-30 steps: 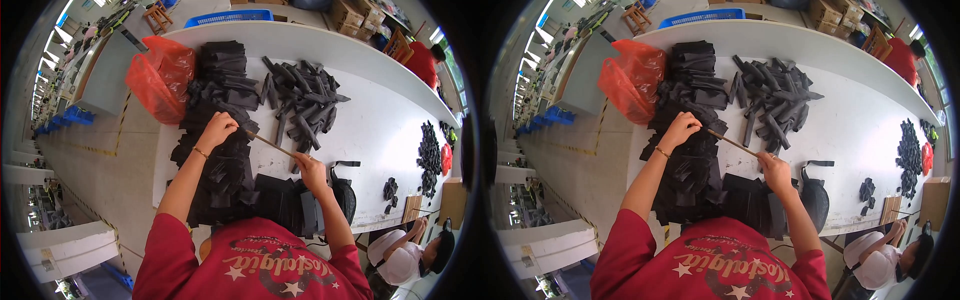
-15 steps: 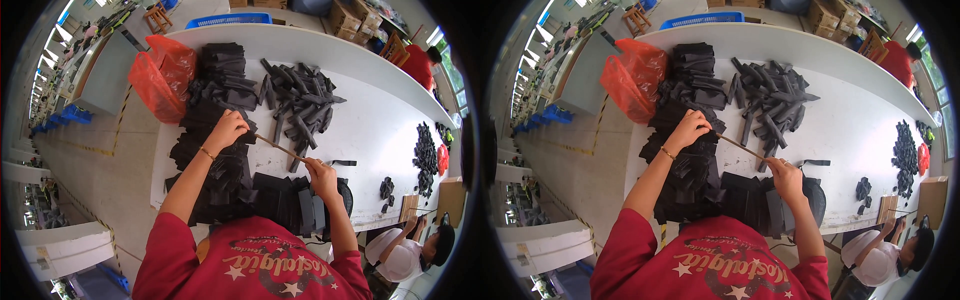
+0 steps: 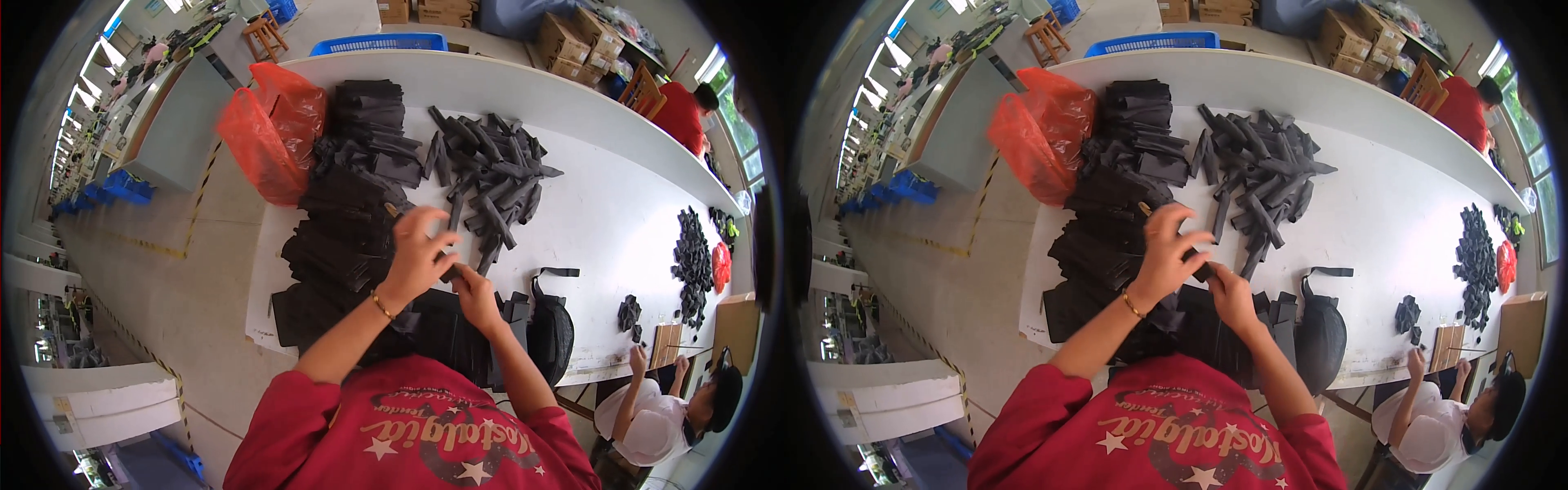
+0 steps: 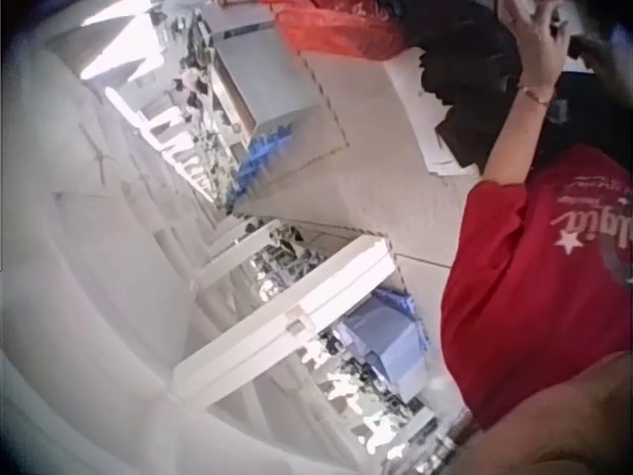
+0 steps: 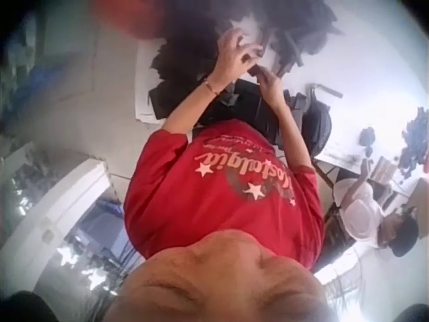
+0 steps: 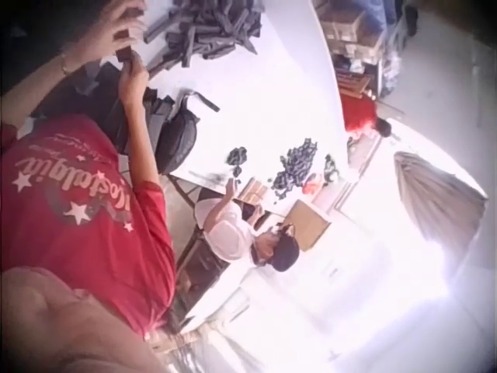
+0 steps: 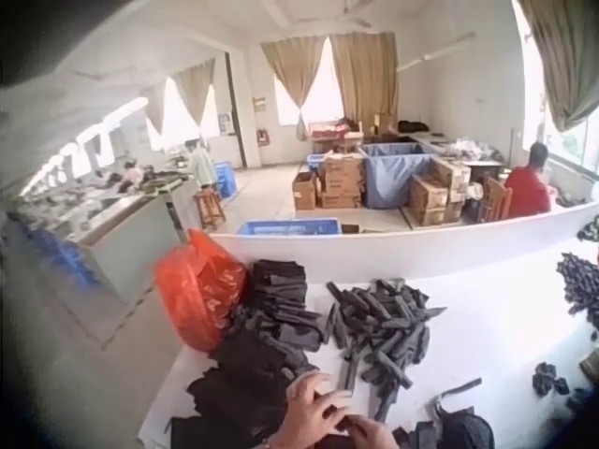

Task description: Inspecting and measuring black material strips using a wooden guide on a factory workbench.

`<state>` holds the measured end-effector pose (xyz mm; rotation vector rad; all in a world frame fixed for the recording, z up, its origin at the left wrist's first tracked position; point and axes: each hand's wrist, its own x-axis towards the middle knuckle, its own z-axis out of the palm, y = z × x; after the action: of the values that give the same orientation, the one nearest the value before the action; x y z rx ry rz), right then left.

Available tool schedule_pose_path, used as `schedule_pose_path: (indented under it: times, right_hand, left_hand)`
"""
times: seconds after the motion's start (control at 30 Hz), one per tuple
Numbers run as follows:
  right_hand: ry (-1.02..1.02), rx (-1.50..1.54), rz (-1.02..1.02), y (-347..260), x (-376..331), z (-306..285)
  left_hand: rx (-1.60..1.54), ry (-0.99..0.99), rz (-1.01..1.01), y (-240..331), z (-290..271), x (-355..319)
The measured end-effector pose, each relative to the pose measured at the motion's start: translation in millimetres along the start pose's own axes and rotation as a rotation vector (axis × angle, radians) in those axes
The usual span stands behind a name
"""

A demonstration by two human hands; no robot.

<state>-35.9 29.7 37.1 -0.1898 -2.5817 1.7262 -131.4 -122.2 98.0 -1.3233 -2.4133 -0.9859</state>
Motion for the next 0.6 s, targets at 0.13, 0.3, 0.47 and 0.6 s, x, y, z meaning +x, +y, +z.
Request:
schedule_pose_path:
  times: [0.13, 0.3, 0.47, 0.6]
  right_hand:
    - [-0.057, 0.172, 0.066, 17, -23, 27]
    - [0.176, 0.017, 0.033, -6, -36, 58]
    - [0.194, -0.069, 0.05, 0, -62, 60]
    - [0.153, -0.083, 0.067, 12, -94, 49]
  left_hand:
    - [-1.155, 0.794, -0.771, -22, 25, -45]
    - [-1.729, 0.832, -1.16, 1, 62, -56]
    - [-1.598, 0.875, -1.226, -2, 51, -42]
    - [-1.484, 0.866, -1.299, -7, 50, -42]
